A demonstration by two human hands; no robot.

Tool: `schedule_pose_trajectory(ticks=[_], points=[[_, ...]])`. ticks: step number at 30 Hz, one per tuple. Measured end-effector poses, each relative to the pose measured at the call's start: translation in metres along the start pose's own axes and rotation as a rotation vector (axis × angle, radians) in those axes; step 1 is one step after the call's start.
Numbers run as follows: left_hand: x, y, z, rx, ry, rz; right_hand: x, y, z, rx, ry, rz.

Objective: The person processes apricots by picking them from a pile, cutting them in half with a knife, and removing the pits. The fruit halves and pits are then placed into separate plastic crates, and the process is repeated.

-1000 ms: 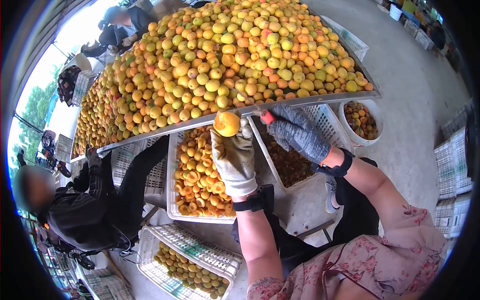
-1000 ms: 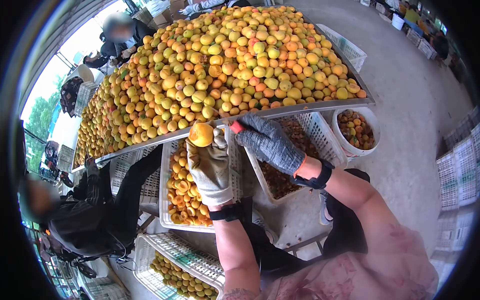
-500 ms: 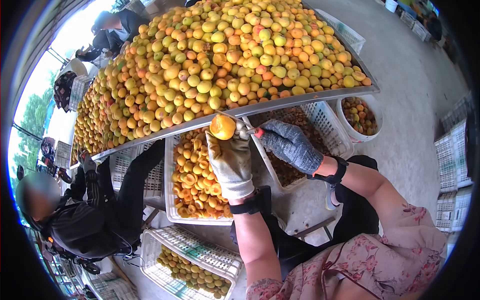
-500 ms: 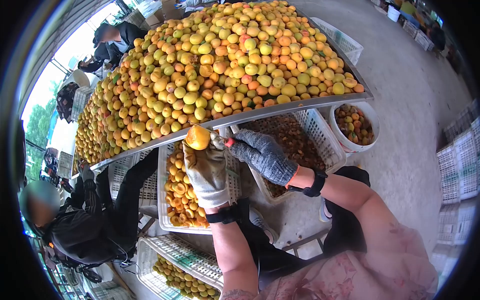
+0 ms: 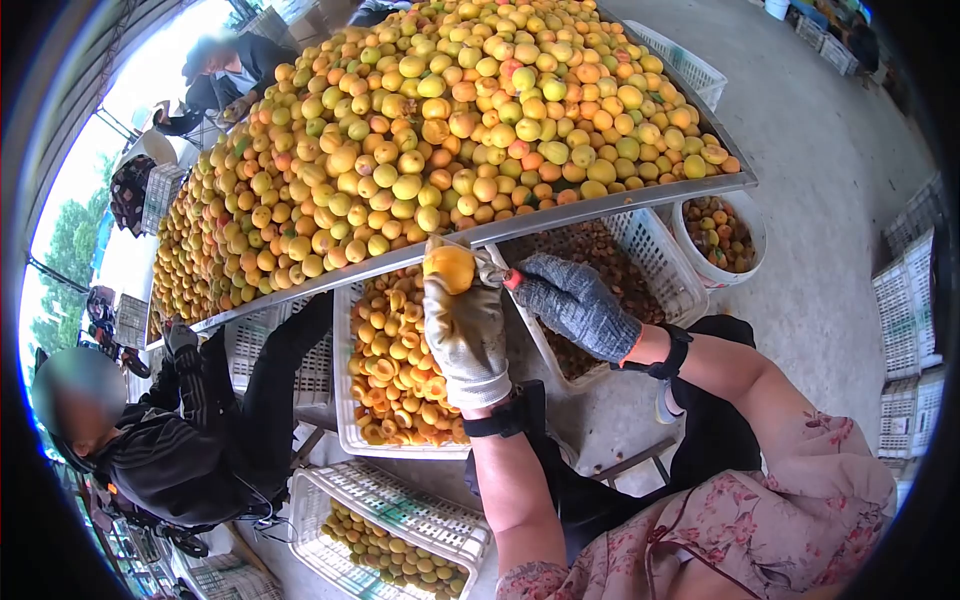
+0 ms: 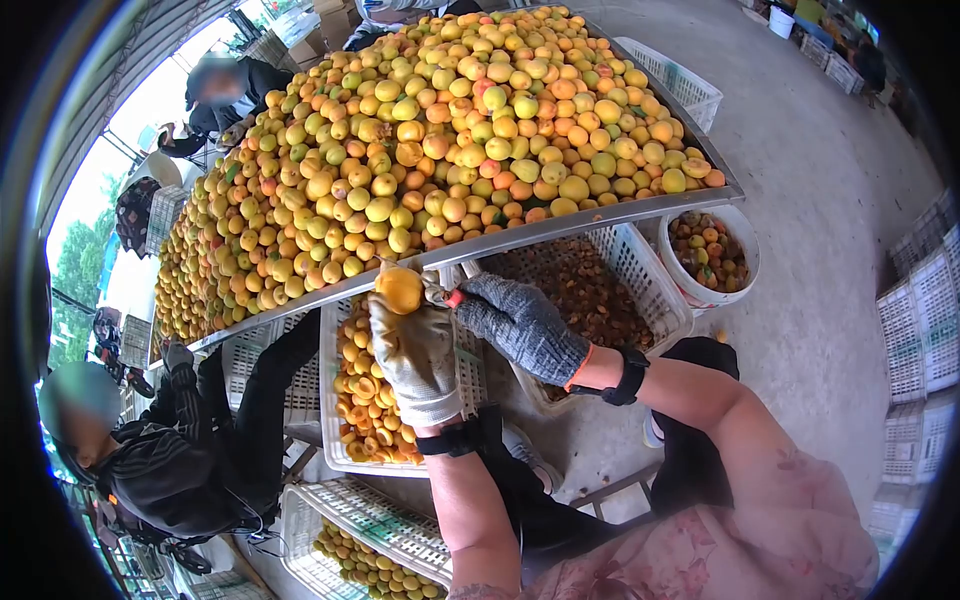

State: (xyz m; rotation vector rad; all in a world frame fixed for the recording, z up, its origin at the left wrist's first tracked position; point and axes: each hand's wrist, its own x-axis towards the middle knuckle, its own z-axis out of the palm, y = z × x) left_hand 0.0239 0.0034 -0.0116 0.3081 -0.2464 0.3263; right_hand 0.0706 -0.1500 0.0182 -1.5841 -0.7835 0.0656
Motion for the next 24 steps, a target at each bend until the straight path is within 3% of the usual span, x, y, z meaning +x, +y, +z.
schedule_pose_trajectory(ticks=[2,13,18,22,24], points=[[0.002,-0.011,0.024,0.276,0.189,0.184,-0.001,0.003,0.002,0.010,-0.001,-0.001],[-0.001,-0.004,0.032,0.416,0.143,0.082,-0.007,0.000,-0.003,-0.172,0.013,-0.187],[0.000,-0.011,0.044,0.540,0.256,0.129,-0.011,-0.012,-0.004,-0.226,0.000,0.024],[-0.001,-0.021,0.052,0.620,0.310,0.105,-0.009,0.011,0.000,-0.155,0.058,-0.094],[0.000,-0.023,0.049,0.623,0.310,0.098,-0.008,0.013,0.001,-0.146,0.054,-0.054]])
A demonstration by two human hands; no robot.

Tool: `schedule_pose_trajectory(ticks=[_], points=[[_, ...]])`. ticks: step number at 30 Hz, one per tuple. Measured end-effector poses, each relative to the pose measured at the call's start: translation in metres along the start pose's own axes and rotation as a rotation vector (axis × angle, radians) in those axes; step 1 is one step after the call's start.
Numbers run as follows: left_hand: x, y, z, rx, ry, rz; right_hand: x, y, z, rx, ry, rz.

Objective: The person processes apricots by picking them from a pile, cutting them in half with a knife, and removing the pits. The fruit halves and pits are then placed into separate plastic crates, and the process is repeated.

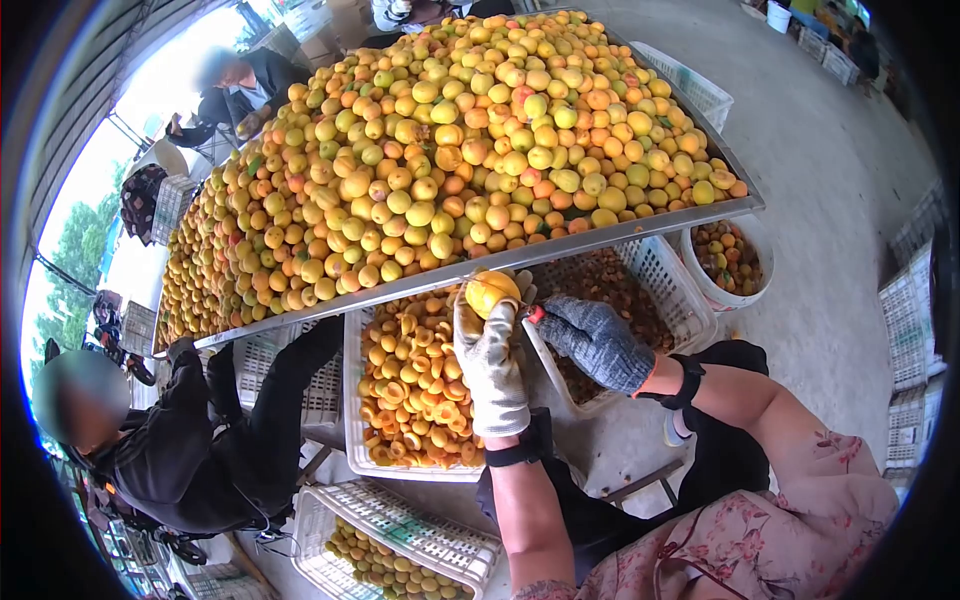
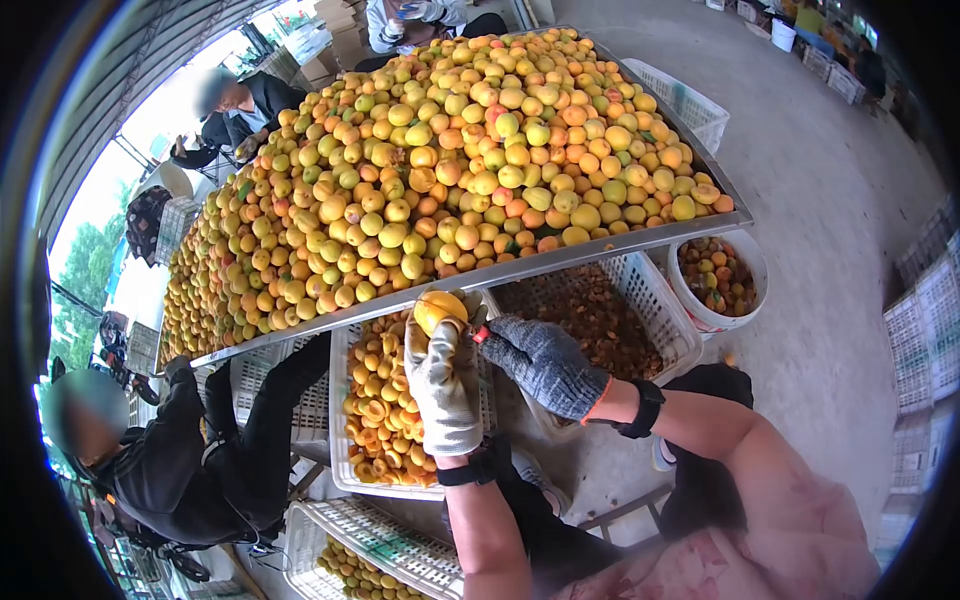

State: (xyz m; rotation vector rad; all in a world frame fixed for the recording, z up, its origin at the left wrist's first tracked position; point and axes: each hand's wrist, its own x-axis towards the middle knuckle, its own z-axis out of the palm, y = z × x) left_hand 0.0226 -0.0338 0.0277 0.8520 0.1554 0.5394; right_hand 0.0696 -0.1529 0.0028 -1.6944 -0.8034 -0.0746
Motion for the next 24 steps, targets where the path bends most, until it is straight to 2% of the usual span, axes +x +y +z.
schedule_pose_trajectory(ticks=[2,4,5,6,7,10,12,14,16,18,20,21,22,24], points=[[0.001,0.000,-0.001,-0.064,0.015,-0.006,0.000,0.000,0.002,0.008,-0.011,0.047],[0.007,-0.010,-0.007,0.037,0.040,-0.017,0.004,0.003,0.005,-0.071,-0.042,0.019],[0.013,-0.023,-0.016,-0.116,-0.057,0.007,0.005,0.005,0.006,-0.136,-0.036,-0.064],[0.016,-0.034,-0.024,-0.268,-0.153,0.033,0.003,0.007,0.010,-0.134,-0.041,-0.051],[0.010,-0.032,-0.014,-0.059,0.054,0.020,0.001,0.010,0.014,-0.190,-0.024,-0.015],[0.009,-0.036,-0.012,-0.187,0.048,-0.046,-0.001,0.016,0.014,-0.252,-0.006,0.014],[0.009,-0.029,-0.007,-0.174,0.025,-0.079,0.003,0.019,0.010,-0.063,-0.003,0.111],[0.010,-0.022,-0.015,0.037,0.081,-0.112,0.008,0.011,0.001,-0.016,0.020,0.155],[0.011,-0.010,-0.014,0.092,0.105,-0.145,0.011,0.005,-0.008,-0.016,-0.126,0.294],[0.015,-0.009,-0.016,0.162,0.005,-0.085,0.007,0.006,-0.009,-0.042,-0.123,0.264],[0.010,-0.010,-0.009,0.184,0.073,-0.056,0.003,0.007,-0.008,-0.207,-0.065,0.042],[0.009,-0.020,-0.011,0.030,0.066,-0.090,0.001,0.004,-0.005,-0.152,-0.082,0.159],[0.010,-0.033,-0.014,-0.126,0.056,-0.114,-0.001,0.010,-0.001,-0.150,-0.082,0.154],[0.009,-0.045,-0.024,-0.125,0.113,-0.160,-0.009,0.030,0.012,-0.159,-0.012,0.083]])
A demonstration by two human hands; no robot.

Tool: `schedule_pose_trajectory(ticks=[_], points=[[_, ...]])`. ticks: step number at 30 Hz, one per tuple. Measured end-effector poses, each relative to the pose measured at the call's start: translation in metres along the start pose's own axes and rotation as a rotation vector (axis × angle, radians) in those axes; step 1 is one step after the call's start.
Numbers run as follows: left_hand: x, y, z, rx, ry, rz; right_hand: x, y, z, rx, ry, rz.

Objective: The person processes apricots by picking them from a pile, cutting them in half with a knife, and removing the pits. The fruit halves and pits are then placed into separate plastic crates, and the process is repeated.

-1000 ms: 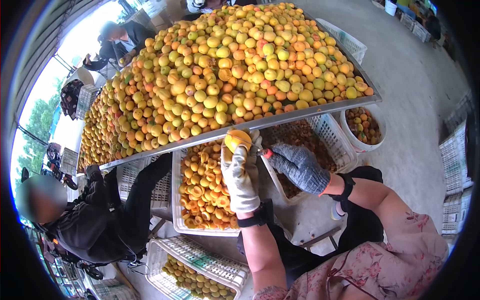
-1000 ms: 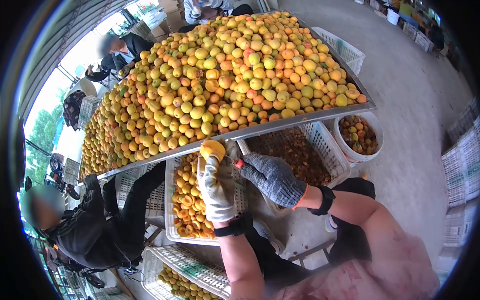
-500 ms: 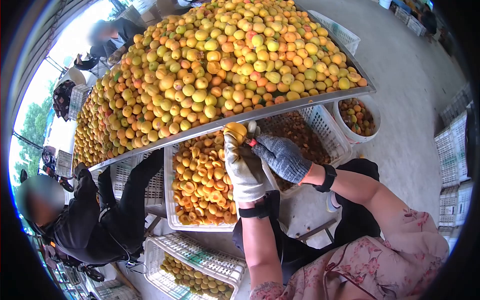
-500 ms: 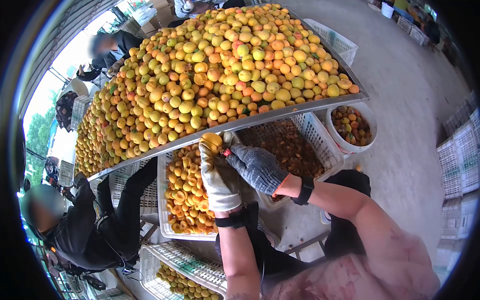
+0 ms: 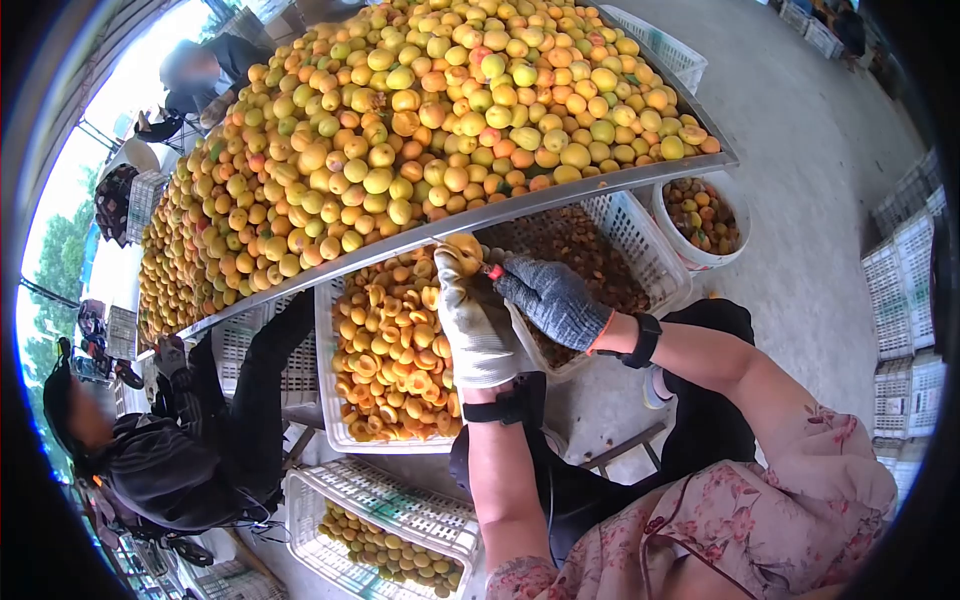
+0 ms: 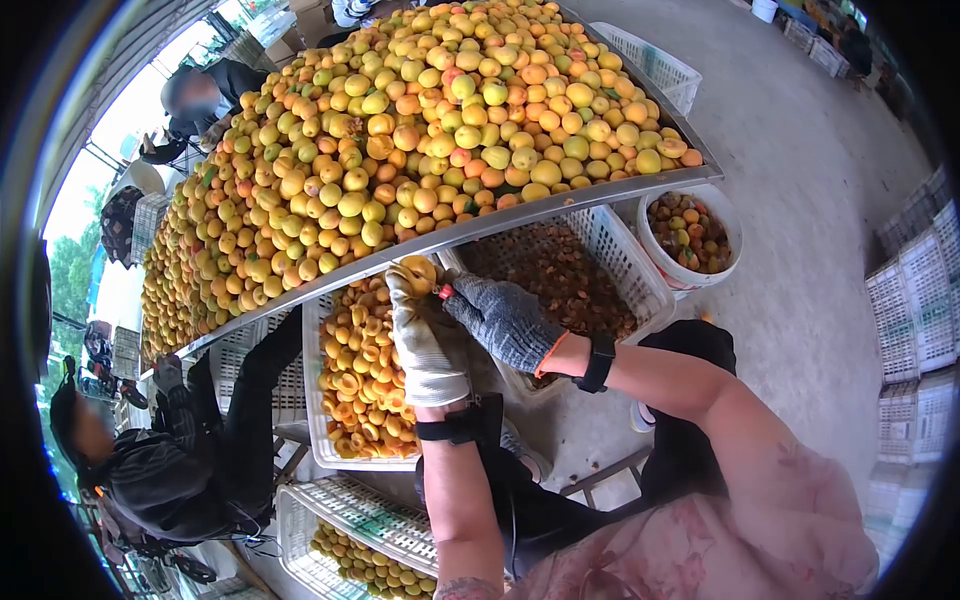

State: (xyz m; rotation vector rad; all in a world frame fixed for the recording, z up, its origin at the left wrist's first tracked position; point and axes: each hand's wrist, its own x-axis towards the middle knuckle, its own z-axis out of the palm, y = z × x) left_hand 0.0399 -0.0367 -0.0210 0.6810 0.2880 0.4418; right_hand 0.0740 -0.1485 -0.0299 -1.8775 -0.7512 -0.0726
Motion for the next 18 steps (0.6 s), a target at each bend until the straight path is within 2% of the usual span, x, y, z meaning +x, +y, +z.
schedule_pose_trajectory(ticks=[2,3,4,6,8,10,11,12,14,16,17,18], points=[[0.001,0.000,-0.002,0.002,0.051,-0.058,0.000,-0.002,-0.001,0.073,0.035,0.012],[0.004,-0.004,-0.005,0.111,-0.097,0.125,0.002,-0.004,-0.006,0.074,-0.006,0.065],[0.004,0.005,0.003,0.015,-0.092,0.031,0.005,-0.007,-0.013,0.075,-0.045,0.114],[-0.002,0.020,0.012,0.206,-0.021,0.006,0.010,-0.013,-0.020,0.133,-0.072,0.148],[-0.001,0.026,0.010,0.267,-0.020,-0.018,0.011,-0.013,-0.021,0.136,-0.052,0.066],[0.003,0.022,0.002,0.176,-0.126,0.042,0.008,-0.012,-0.019,0.075,-0.040,0.011],[0.006,0.017,-0.006,0.189,-0.102,-0.013,0.007,-0.009,-0.018,0.013,-0.026,-0.052],[0.004,0.004,-0.007,0.016,-0.197,0.013,0.005,-0.006,-0.014,0.017,-0.031,-0.047],[0.000,-0.005,-0.001,0.043,0.140,-0.002,-0.001,0.000,-0.007,-0.071,0.007,-0.120],[-0.003,0.006,0.001,0.035,-0.015,-0.123,-0.001,0.000,-0.010,-0.093,0.009,-0.098],[-0.001,0.011,0.009,0.094,0.057,-0.121,0.002,-0.001,-0.015,-0.036,0.027,-0.098],[0.002,0.008,0.006,0.110,-0.079,-0.044,0.004,-0.001,-0.018,0.024,0.045,-0.098]])
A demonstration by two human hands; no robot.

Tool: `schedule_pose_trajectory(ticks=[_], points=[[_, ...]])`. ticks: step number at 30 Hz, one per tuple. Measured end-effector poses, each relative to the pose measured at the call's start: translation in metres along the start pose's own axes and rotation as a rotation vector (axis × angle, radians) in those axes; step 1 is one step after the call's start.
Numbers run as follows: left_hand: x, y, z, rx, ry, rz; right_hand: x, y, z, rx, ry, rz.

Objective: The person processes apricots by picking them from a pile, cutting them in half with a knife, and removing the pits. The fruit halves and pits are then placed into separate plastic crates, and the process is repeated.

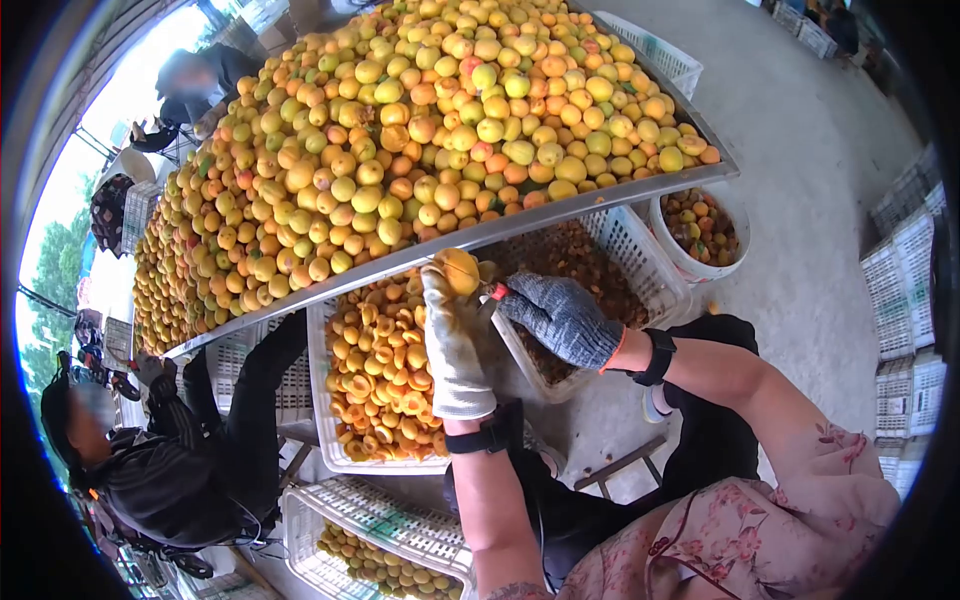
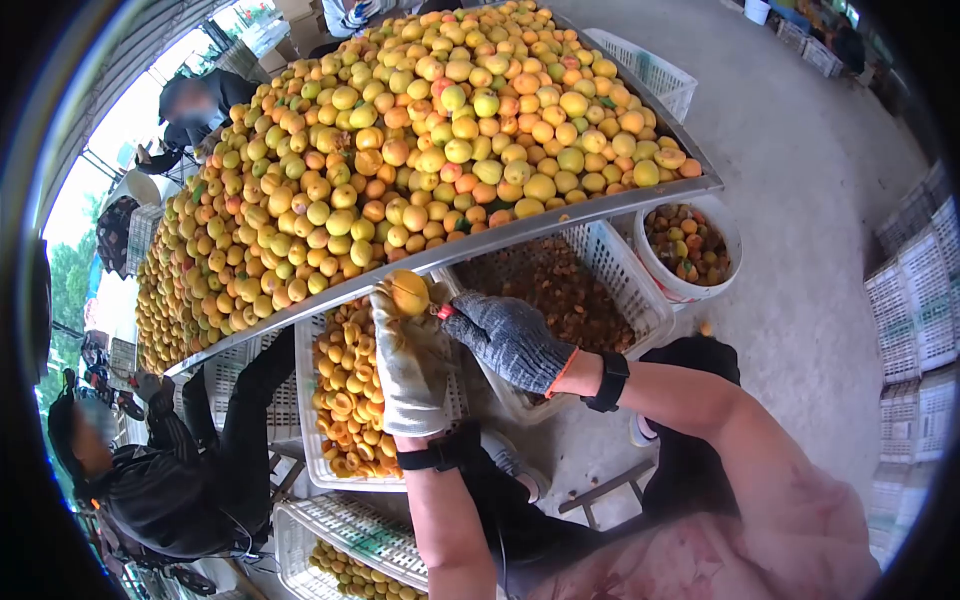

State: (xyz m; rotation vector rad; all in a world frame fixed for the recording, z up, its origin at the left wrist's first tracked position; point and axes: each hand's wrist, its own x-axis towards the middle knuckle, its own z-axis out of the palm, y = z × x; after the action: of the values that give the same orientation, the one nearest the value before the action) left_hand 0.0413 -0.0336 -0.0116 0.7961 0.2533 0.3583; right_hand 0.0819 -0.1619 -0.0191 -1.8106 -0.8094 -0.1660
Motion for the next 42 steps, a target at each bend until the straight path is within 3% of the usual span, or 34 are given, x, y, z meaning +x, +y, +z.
schedule_pose_trajectory(ticks=[2,5,8,9,10,13,15,19,22,24,26,28,30,31,32,34,35,36,38,40,42], points=[[0.006,-0.003,0.000,0.112,0.073,0.103,0.003,0.002,-0.002,0.039,-0.006,0.050],[0.007,0.003,0.002,0.262,0.106,0.110,0.004,0.000,-0.003,0.122,-0.014,0.114],[0.001,0.007,0.021,0.050,0.107,0.050,0.003,0.001,-0.004,0.049,-0.008,0.034],[-0.001,-0.006,0.023,-0.021,0.163,0.117,0.002,0.002,-0.003,-0.016,-0.021,-0.003],[-0.001,-0.002,0.016,-0.032,0.160,-0.003,0.000,0.002,-0.001,-0.078,-0.034,-0.037],[-0.004,-0.001,0.012,0.085,0.044,0.055,-0.001,0.005,-0.005,-0.103,-0.034,-0.015],[0.001,0.002,0.008,0.050,0.066,-0.067,0.000,0.011,-0.004,-0.099,0.006,-0.014],[0.010,-0.020,-0.009,0.061,0.059,0.155,0.003,0.015,-0.006,-0.141,-0.076,-0.007],[0.015,-0.011,-0.007,-0.369,-0.018,-0.020,0.001,0.022,-0.004,-0.125,-0.079,-0.102],[0.017,-0.009,-0.017,-0.475,-0.070,-0.054,-0.006,0.023,-0.006,-0.087,-0.065,-0.157],[0.017,0.003,-0.012,-0.482,0.083,0.034,-0.010,0.019,-0.020,-0.181,-0.205,-0.087],[0.018,0.018,-0.017,-0.475,0.011,0.136,-0.012,0.021,-0.030,-0.091,-0.194,-0.123],[0.020,0.014,-0.018,-0.359,0.130,0.179,-0.007,0.016,-0.030,0.523,-0.036,0.153],[0.015,0.002,-0.014,-0.125,0.139,0.158,0.004,0.004,-0.040,0.803,-0.054,0.472],[0.009,-0.007,-0.004,0.112,0.143,0.131,0.013,0.005,-0.042,0.812,-0.055,0.467],[-0.003,-0.023,0.024,0.641,-0.067,0.255,0.027,0.014,-0.042,0.878,-0.035,0.834],[-0.004,-0.032,0.030,0.787,-0.063,0.376,0.027,0.020,-0.025,0.992,0.164,0.583],[-0.005,-0.040,0.035,0.931,-0.059,0.501,0.027,0.026,-0.021,0.997,0.165,0.576],[0.000,-0.045,0.034,0.837,-0.079,0.456,0.032,0.026,-0.021,0.872,0.174,0.559],[-0.002,-0.047,0.039,0.958,0.013,0.549,0.034,0.028,-0.019,0.900,0.249,0.629],[-0.004,-0.045,0.047,0.952,0.058,0.488,0.032,0.041,-0.012,0.628,0.193,0.541]])
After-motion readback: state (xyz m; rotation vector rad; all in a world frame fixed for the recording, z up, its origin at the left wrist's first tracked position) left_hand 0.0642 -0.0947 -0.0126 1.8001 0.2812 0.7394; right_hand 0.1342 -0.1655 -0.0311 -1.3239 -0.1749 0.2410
